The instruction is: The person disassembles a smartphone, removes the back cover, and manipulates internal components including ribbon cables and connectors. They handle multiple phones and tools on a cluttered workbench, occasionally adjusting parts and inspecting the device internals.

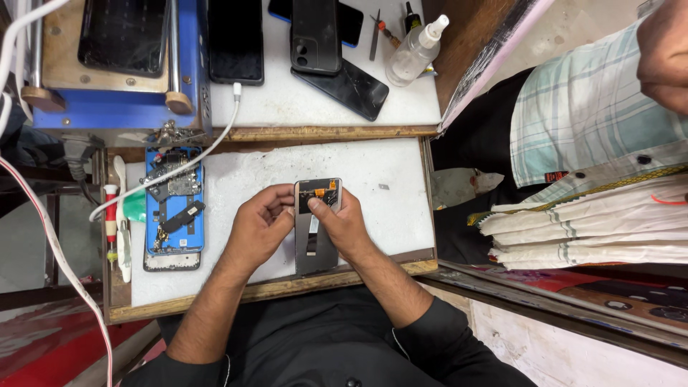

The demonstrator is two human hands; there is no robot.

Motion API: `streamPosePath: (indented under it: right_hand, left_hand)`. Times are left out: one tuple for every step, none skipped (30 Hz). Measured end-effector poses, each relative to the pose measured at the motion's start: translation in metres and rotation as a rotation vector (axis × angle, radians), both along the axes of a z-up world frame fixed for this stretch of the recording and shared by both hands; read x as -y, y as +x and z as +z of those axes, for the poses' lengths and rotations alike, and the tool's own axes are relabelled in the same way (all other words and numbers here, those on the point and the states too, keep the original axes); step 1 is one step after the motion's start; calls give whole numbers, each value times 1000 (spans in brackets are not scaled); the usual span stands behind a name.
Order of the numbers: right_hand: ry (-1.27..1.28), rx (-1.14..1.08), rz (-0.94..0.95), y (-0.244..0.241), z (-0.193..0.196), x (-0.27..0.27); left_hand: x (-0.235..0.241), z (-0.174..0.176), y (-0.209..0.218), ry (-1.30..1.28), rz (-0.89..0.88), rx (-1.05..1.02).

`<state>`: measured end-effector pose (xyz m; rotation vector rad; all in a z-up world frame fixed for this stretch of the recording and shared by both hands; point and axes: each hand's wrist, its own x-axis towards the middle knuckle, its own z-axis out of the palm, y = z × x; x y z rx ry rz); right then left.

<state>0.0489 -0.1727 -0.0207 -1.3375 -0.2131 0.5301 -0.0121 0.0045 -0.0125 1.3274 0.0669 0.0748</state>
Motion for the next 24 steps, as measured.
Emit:
streamPosePath:
  right_hand:
    - [-3, -8, 2, 1, 1, -1]
    - [-8, -22, 3, 0, 0, 0]
    - [-12, -28, 3, -1, 0, 0]
    - [-16, -33, 5, -1, -1, 1]
    - [-20, -38, 7, -1, -1, 2]
    - [-17, -32, 8, -1, -2, 2]
    - [-14, -26, 9, -2, -3, 2]
    - [-10, -19, 10, -2, -3, 1]
    - [-16, -20, 10, -2, -3, 1]
    - [-23, -21, 6, -1, -3, 1]
    - [-30, -23, 2, -1, -2, 1]
    - [-25, -18, 2, -1, -1, 1]
    - [-21, -13, 2, -1, 0, 1]
    - [-17, -9, 4, -1, 0, 1]
    - [-14, -22, 4, -1, 1, 2]
    - [-10, -32, 6, -1, 3, 1]
    - [-6, -42, 9, 0, 3, 0]
    - [-15, -29, 9, 0, 4, 0]
    - [-25, -16, 9, 0, 3, -1]
    - [-36, -2, 6, 0, 3, -1]
    - [-40, -2, 12, -1, 2, 0]
    - [-44, -2, 18, -1, 1, 0]
    - [-47, -2, 24, -1, 0, 0]
    - [-41, -5, 21, -1, -1, 0]
  left_hand:
    - [-1, 1, 0, -2, -5, -9]
    - [-2, 2, 0, -15, -10, -56]
    - [-2, 3, 0, -27, -16, -104]
    - [-2, 4, 1, -40, -20, -149]
    - [-1, 5, 2, -22, -1, -155]
    - [0, 5, 3, -4, 20, -164]
    - [0, 6, 3, 14, 40, -172]
    - [1, 7, 4, 23, 42, -171]
    - [1, 8, 4, 31, 44, -170]
    - [2, 8, 4, 40, 43, -169]
    - [3, 7, 4, 54, 43, -174]
    - [3, 7, 3, 67, 42, -179]
    - [4, 6, 2, 81, 42, -185]
    - [4, 6, 0, 55, 32, -139]
    - [4, 5, -2, 29, 22, -93]
    - [3, 4, -2, 5, 15, -44]
    - [2, 4, -3, 8, 7, -53]
    - [1, 3, -4, 9, -2, -62]
    - [0, 3, -4, 11, -10, -71]
    - [0, 2, -3, 21, 3, -115]
    - [1, 2, -2, 31, 15, -159]
    - [0, 1, -1, 41, 28, -202]
    - [0, 1, 0, 44, 26, -189]
    - [1, 1, 1, 47, 23, -175]
